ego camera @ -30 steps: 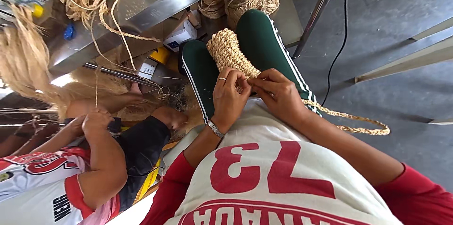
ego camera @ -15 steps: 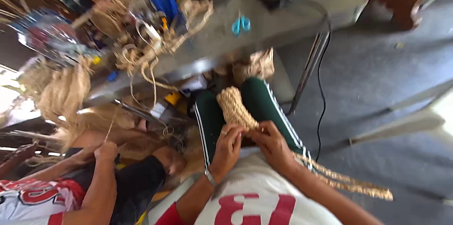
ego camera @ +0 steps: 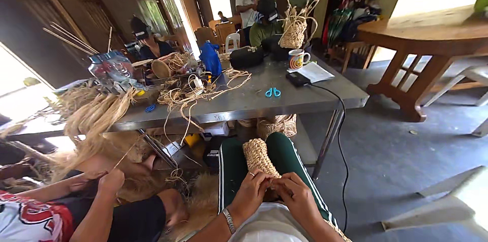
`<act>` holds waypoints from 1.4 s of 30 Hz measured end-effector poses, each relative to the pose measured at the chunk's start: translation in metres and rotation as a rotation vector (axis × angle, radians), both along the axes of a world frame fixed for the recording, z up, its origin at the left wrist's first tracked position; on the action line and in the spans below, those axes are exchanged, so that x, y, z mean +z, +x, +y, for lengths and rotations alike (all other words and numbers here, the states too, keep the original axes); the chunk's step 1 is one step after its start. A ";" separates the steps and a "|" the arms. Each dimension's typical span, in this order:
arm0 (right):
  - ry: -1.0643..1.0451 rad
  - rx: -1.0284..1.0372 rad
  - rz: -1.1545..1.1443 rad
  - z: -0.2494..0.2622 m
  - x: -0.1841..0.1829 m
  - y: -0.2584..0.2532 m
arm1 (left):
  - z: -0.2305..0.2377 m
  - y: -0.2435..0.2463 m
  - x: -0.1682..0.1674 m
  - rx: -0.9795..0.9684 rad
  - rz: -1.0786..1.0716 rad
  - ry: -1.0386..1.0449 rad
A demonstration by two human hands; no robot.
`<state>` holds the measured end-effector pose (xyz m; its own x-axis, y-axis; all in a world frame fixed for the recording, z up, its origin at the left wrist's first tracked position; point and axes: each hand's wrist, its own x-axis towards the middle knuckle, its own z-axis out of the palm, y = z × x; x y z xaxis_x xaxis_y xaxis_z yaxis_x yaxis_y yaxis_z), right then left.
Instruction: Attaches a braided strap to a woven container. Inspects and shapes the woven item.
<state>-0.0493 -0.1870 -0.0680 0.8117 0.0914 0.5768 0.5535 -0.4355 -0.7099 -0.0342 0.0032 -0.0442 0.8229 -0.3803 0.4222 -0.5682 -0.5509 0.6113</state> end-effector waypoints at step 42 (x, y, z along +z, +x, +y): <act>-0.286 0.039 0.074 0.018 0.016 0.024 | 0.023 0.048 0.036 -0.206 0.658 -0.019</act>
<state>-0.0253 -0.1694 -0.0517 0.8434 0.2738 0.4622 0.5249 -0.6032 -0.6005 0.0137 0.0263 -0.0079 0.8221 -0.5538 -0.1325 -0.1675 -0.4575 0.8733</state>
